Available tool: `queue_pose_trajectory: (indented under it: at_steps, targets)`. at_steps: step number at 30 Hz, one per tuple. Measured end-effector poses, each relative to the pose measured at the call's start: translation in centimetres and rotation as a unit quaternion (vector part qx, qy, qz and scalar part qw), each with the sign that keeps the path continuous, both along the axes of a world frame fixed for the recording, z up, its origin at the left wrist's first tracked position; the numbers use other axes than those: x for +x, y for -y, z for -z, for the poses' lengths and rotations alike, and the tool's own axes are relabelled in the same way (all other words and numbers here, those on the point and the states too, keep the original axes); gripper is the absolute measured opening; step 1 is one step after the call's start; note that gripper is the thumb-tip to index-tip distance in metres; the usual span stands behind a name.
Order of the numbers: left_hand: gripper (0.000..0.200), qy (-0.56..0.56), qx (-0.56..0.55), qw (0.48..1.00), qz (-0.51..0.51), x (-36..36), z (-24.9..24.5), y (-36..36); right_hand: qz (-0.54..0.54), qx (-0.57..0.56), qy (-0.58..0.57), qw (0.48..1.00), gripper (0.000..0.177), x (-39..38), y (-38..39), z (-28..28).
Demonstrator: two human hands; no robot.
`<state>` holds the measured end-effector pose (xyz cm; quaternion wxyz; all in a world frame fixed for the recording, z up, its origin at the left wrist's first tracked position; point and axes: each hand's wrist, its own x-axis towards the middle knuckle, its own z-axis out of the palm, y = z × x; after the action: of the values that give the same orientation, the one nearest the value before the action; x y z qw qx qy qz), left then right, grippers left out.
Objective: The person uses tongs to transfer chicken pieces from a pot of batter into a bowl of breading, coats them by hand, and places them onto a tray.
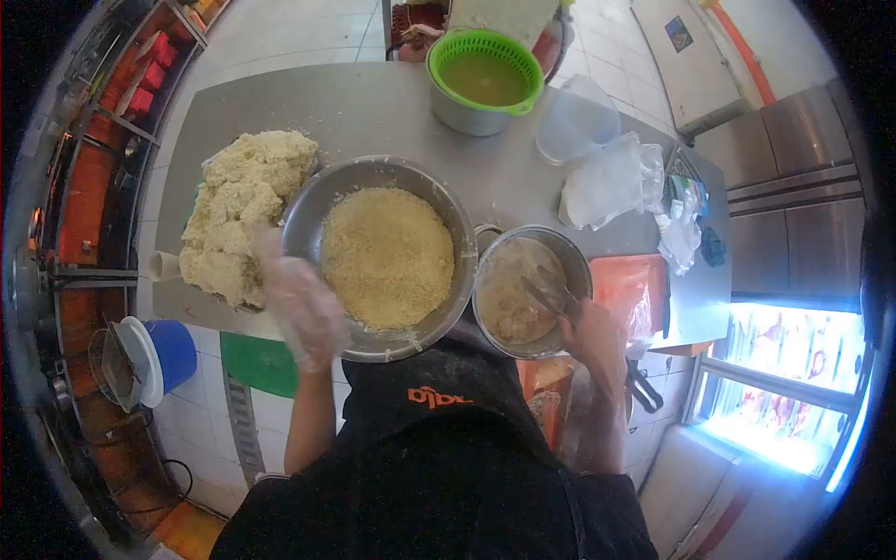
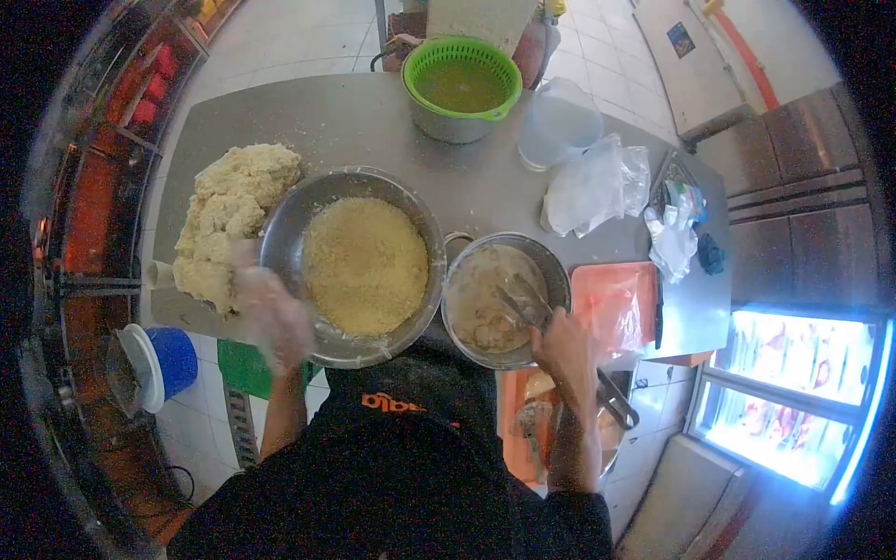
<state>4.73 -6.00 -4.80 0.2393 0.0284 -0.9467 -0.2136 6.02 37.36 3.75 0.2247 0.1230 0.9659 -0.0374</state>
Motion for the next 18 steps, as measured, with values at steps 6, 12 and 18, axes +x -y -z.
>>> queue_pose_trajectory:
  at_steps: [6,12,18]
  targets:
    - [0.046,0.106,0.199,0.958,0.177,-0.3,-0.1,-6.6,-0.071,0.031,0.002,0.997,0.032,-3.9,1.0,4.4]
    - [0.045,0.175,0.295,0.928,0.145,0.0,-0.1,-5.1,-0.039,-0.041,-0.013,0.998,0.03,-2.6,0.6,3.1]
    - [0.044,0.167,0.288,0.936,0.113,-0.8,-0.2,-1.9,0.055,-0.205,-0.047,0.976,0.034,1.5,-2.9,2.8]
